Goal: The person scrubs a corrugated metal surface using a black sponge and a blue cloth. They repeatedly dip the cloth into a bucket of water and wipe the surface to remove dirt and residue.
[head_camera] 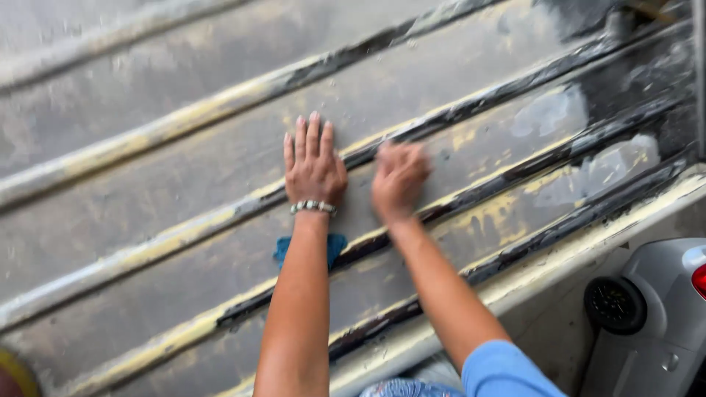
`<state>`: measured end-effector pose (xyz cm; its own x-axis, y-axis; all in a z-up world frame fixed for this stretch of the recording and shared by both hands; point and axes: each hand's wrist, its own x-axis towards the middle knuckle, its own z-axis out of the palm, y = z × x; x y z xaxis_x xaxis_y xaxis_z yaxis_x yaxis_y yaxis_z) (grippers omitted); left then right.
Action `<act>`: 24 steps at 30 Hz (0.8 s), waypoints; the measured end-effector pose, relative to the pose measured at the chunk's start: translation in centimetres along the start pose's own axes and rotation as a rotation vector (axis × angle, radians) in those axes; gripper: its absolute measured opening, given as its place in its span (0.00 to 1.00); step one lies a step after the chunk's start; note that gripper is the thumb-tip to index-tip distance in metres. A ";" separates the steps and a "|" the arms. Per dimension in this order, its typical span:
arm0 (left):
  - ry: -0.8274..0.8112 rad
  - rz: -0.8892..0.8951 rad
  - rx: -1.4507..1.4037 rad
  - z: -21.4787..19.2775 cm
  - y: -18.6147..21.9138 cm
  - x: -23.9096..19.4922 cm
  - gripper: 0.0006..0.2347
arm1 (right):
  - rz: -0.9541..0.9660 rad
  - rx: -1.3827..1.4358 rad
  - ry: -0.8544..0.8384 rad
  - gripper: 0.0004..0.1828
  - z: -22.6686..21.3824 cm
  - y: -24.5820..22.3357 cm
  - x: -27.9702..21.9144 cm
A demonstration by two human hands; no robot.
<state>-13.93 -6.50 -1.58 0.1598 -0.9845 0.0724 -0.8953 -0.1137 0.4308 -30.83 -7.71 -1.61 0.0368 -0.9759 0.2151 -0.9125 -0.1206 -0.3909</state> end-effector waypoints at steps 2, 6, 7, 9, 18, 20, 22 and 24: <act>0.031 0.038 -0.022 0.5 0.3 0.6 0.23 | -0.098 0.010 -0.026 0.06 -0.6 0.2 0.5; 0.024 -0.008 0.031 0.2 0.1 0.3 0.19 | -0.065 -0.084 0.000 0.02 -1.3 3.4 3.0; 0.017 -0.024 0.032 -0.2 0.1 0.1 0.19 | 0.116 -0.053 0.054 0.03 -1.5 3.2 3.4; 0.012 -0.022 0.016 -0.3 0.3 0.0 0.19 | 0.001 -0.006 -0.014 0.05 -1.4 -0.2 0.7; 0.015 -0.025 0.021 -0.2 0.3 0.0 0.19 | -0.021 0.011 -0.008 0.04 -0.5 -0.6 0.6; 0.046 -0.014 0.011 -0.1 0.4 0.8 0.19 | -0.198 0.107 -0.030 0.06 -0.5 -1.3 0.6; 0.024 0.006 0.019 0.5 0.1 0.3 0.20 | -0.352 0.024 -0.077 0.02 -1.3 1.7 2.0; 0.006 -0.012 0.039 0.3 0.3 0.2 0.20 | -0.146 -0.014 -0.011 0.04 -1.4 4.2 4.4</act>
<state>-14.26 -6.78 -1.72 0.1730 -0.9822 0.0727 -0.9086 -0.1306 0.3967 -35.07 -12.28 -1.00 0.1742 -0.9501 0.2588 -0.9025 -0.2592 -0.3439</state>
